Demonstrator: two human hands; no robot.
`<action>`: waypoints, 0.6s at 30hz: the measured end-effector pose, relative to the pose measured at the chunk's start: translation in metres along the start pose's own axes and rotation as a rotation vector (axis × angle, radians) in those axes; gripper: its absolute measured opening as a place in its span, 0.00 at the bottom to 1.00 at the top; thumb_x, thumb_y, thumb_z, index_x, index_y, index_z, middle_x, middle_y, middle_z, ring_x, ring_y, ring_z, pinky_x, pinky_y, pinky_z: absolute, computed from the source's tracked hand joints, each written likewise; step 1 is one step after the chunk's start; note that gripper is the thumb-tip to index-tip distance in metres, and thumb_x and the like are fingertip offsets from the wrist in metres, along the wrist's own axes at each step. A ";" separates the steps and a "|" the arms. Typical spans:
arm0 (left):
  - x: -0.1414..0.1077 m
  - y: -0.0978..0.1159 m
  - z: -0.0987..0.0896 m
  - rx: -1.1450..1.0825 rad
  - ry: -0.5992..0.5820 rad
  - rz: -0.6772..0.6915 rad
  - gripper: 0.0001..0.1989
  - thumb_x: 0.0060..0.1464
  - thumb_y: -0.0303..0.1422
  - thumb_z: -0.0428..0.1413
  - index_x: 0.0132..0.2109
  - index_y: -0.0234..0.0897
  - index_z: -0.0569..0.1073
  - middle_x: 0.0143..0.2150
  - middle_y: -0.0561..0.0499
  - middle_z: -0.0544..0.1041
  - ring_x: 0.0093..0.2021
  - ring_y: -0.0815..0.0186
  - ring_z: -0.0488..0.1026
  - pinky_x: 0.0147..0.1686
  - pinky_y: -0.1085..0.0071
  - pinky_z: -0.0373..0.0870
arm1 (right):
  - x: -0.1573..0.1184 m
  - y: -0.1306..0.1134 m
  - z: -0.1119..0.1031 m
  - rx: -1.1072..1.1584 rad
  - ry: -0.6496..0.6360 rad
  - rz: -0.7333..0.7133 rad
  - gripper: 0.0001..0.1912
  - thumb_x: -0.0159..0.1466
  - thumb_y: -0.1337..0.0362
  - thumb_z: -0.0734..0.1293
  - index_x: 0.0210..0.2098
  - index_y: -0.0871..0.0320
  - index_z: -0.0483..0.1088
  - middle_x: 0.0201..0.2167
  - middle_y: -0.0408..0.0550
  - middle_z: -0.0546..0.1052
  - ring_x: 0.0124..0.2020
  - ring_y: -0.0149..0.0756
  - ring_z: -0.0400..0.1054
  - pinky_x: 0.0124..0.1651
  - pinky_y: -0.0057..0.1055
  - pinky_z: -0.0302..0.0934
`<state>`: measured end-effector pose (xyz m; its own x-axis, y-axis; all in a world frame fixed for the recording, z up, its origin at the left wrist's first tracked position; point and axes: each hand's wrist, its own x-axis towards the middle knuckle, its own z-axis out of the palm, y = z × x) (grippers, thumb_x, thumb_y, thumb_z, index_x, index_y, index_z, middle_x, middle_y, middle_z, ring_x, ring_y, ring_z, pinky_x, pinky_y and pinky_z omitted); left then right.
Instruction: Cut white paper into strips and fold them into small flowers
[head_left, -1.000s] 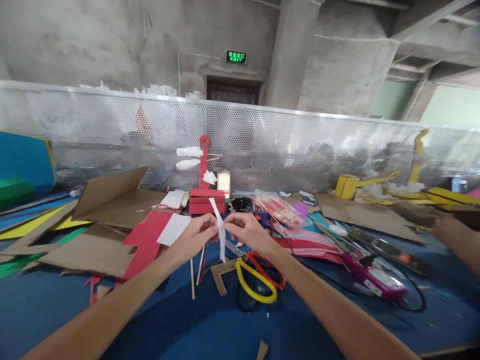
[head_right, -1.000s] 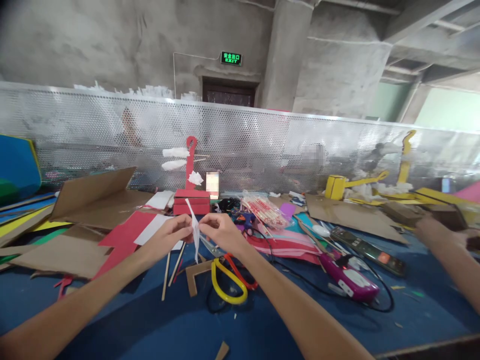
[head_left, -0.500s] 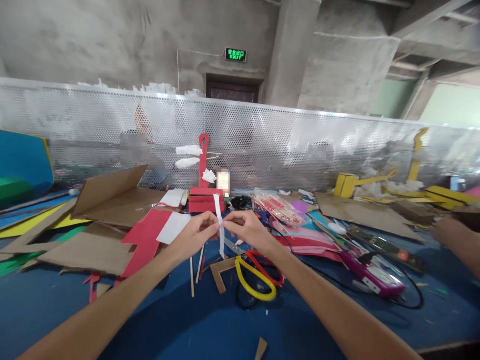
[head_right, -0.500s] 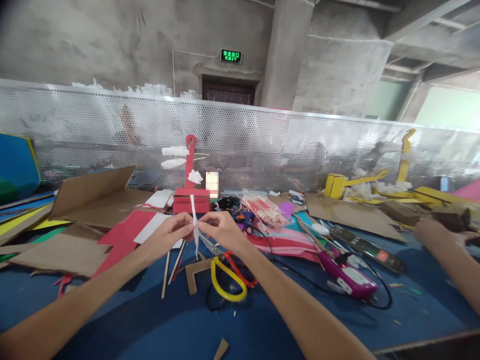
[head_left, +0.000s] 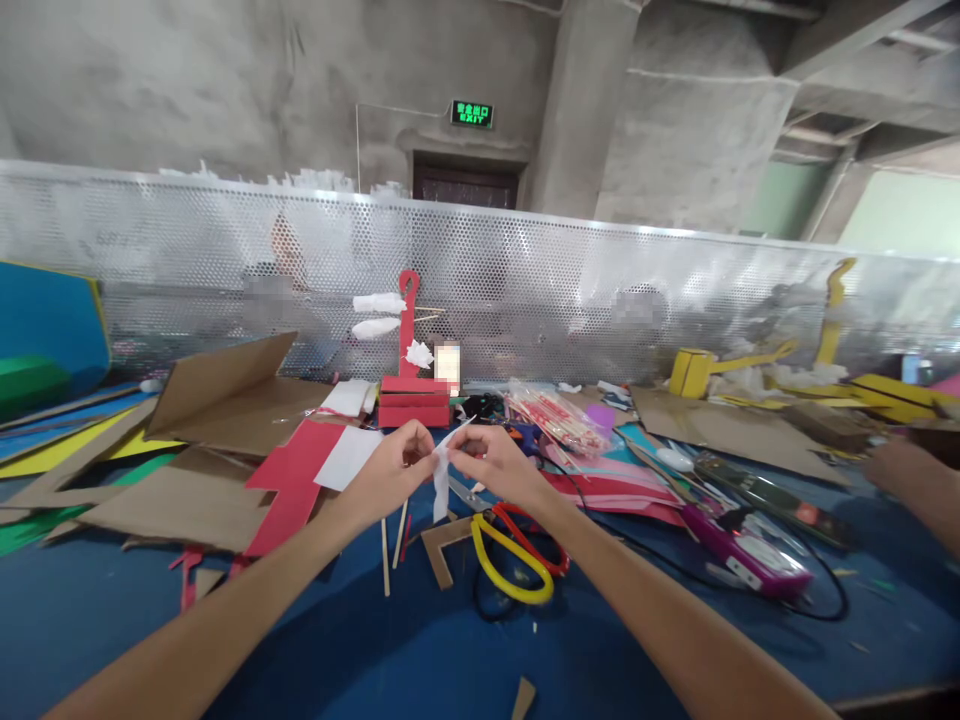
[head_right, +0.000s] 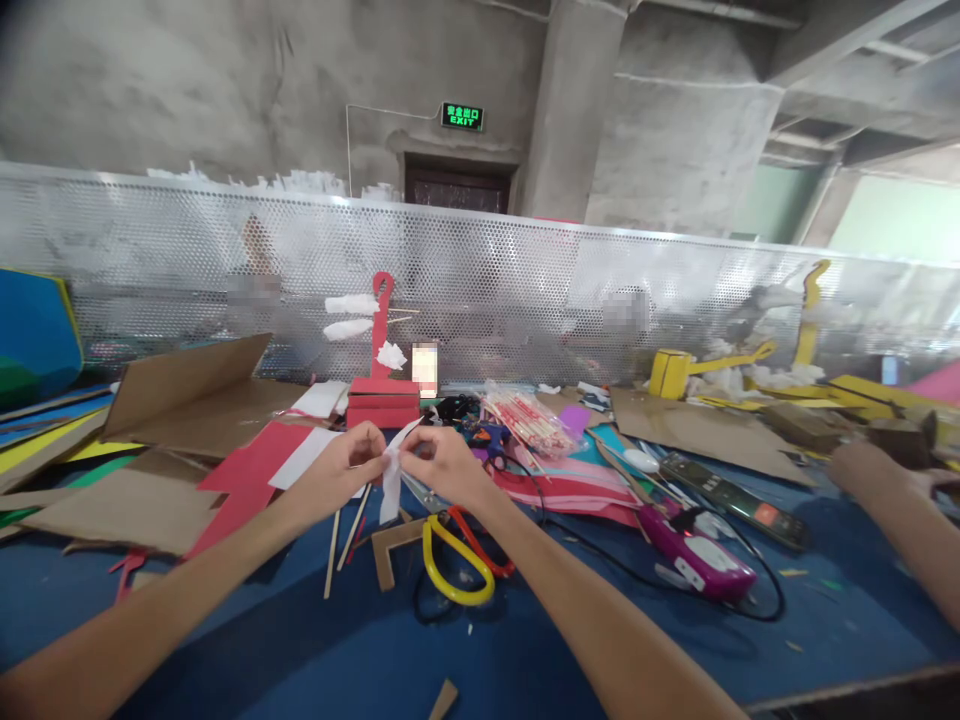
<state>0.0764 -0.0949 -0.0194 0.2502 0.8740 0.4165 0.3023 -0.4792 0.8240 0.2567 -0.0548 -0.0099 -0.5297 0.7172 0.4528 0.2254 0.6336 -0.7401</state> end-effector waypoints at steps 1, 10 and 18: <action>0.000 0.000 0.000 0.030 0.004 0.013 0.03 0.56 0.31 0.50 0.34 0.37 0.62 0.27 0.56 0.68 0.28 0.69 0.67 0.29 0.73 0.63 | 0.000 0.000 0.001 -0.003 -0.004 -0.001 0.07 0.58 0.63 0.66 0.30 0.61 0.71 0.28 0.44 0.74 0.28 0.30 0.66 0.31 0.26 0.60; 0.003 -0.006 -0.002 0.027 -0.032 0.079 0.10 0.54 0.37 0.55 0.31 0.36 0.62 0.26 0.56 0.65 0.27 0.71 0.62 0.27 0.75 0.59 | -0.001 0.004 0.006 0.039 -0.040 0.025 0.14 0.56 0.55 0.70 0.29 0.61 0.69 0.25 0.42 0.71 0.25 0.28 0.63 0.28 0.25 0.57; 0.004 -0.003 -0.001 -0.228 -0.108 -0.086 0.17 0.49 0.44 0.58 0.30 0.36 0.62 0.24 0.58 0.63 0.26 0.72 0.64 0.28 0.75 0.61 | 0.000 0.006 0.002 0.074 -0.065 0.085 0.17 0.53 0.53 0.72 0.26 0.60 0.67 0.21 0.41 0.68 0.21 0.27 0.60 0.24 0.24 0.53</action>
<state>0.0754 -0.0899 -0.0201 0.3330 0.8914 0.3074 0.1147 -0.3619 0.9251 0.2560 -0.0514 -0.0153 -0.5632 0.7460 0.3553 0.2121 0.5461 -0.8105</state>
